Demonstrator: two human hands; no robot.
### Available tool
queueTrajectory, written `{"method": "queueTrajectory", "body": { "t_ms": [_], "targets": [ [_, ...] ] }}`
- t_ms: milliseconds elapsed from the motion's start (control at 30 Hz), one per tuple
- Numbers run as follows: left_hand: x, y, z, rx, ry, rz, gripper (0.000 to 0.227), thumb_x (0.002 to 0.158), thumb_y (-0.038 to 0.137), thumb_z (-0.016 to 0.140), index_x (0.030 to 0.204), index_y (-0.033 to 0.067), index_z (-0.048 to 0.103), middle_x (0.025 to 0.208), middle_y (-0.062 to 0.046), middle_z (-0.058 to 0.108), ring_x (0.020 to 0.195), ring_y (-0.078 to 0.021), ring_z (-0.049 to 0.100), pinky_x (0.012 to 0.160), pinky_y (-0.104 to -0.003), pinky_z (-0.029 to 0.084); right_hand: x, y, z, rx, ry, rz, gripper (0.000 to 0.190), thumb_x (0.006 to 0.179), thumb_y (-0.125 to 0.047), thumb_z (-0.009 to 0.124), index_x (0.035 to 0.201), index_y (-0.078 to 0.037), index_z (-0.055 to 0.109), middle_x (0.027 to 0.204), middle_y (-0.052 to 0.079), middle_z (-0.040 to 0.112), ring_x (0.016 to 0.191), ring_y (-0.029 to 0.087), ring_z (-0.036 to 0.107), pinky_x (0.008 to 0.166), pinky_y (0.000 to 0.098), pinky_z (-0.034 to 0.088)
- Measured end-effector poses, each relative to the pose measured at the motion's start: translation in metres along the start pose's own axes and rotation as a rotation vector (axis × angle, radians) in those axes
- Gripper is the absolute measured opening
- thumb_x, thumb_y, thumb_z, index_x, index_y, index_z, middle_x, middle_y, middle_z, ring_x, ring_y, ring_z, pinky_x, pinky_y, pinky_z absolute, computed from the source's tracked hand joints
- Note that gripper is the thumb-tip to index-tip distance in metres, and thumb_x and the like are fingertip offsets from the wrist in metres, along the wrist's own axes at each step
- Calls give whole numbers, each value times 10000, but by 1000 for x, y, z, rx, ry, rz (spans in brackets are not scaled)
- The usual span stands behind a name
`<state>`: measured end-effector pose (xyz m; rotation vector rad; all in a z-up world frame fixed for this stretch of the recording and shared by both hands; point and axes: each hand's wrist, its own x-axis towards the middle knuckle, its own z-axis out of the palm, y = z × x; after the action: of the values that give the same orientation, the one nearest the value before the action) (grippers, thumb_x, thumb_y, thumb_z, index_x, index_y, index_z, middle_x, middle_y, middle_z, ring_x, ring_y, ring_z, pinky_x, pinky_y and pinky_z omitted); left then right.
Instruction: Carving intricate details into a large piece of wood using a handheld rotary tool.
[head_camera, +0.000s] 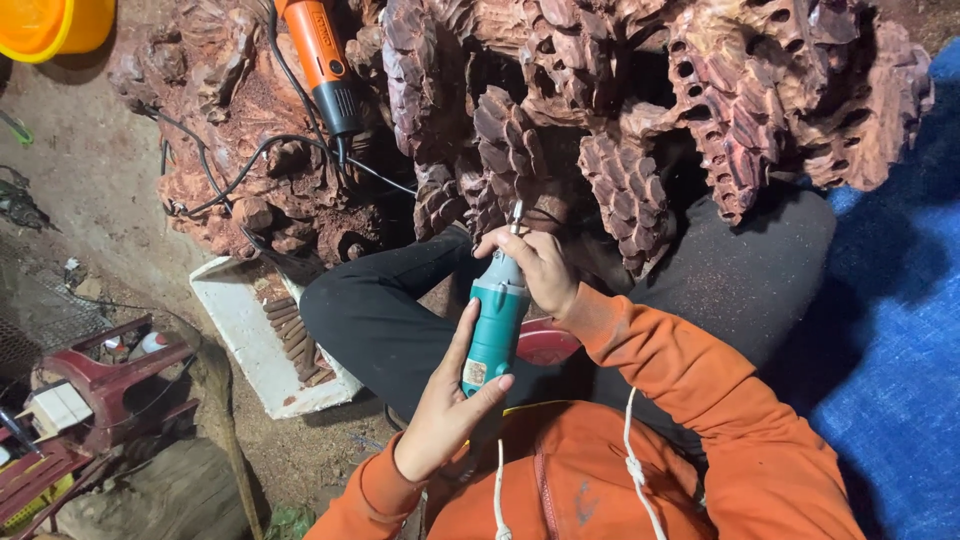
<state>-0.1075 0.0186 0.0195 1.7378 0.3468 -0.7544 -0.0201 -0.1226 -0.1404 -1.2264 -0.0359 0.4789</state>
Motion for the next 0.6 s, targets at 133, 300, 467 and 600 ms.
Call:
{"method": "queueTrajectory", "body": {
  "t_ms": [133, 300, 467, 600],
  "targets": [
    [0, -4, -2, -24, -34, -27, 863, 867, 146, 683, 1604, 153, 234, 1561, -187, 449, 1279, -269, 576, 1028, -374, 473, -8, 2, -3, -30, 61, 56, 432, 1006, -303, 436, 931, -22, 755, 968, 67, 704, 861, 155, 590, 835, 266, 456],
    [-5, -5, -24, 129, -60, 43, 854, 853, 161, 707, 1586, 97, 272, 1581, -193, 431, 1349, -293, 559, 1075, -388, 456, -9, -4, 1, -6, -31, -56, 385, 1043, -261, 411, 1018, -20, 710, 1062, 92, 687, 915, 165, 580, 885, 288, 449],
    [-6, 14, -56, 326, -64, 5, 840, 822, 208, 737, 1568, 171, 354, 1436, -147, 590, 1193, -263, 657, 982, -378, 508, 3, -6, 12, 111, -139, 39, 466, 1069, -333, 389, 1077, -12, 727, 977, 77, 704, 832, 117, 558, 822, 255, 450],
    [0, 26, -68, 405, -91, 46, 827, 848, 222, 734, 1572, 181, 337, 1512, -134, 532, 1210, -256, 638, 993, -370, 486, 9, -14, 19, 200, -139, 1, 472, 1090, -318, 352, 1111, 12, 689, 1071, 125, 702, 925, 149, 592, 922, 288, 469]
  ]
}}
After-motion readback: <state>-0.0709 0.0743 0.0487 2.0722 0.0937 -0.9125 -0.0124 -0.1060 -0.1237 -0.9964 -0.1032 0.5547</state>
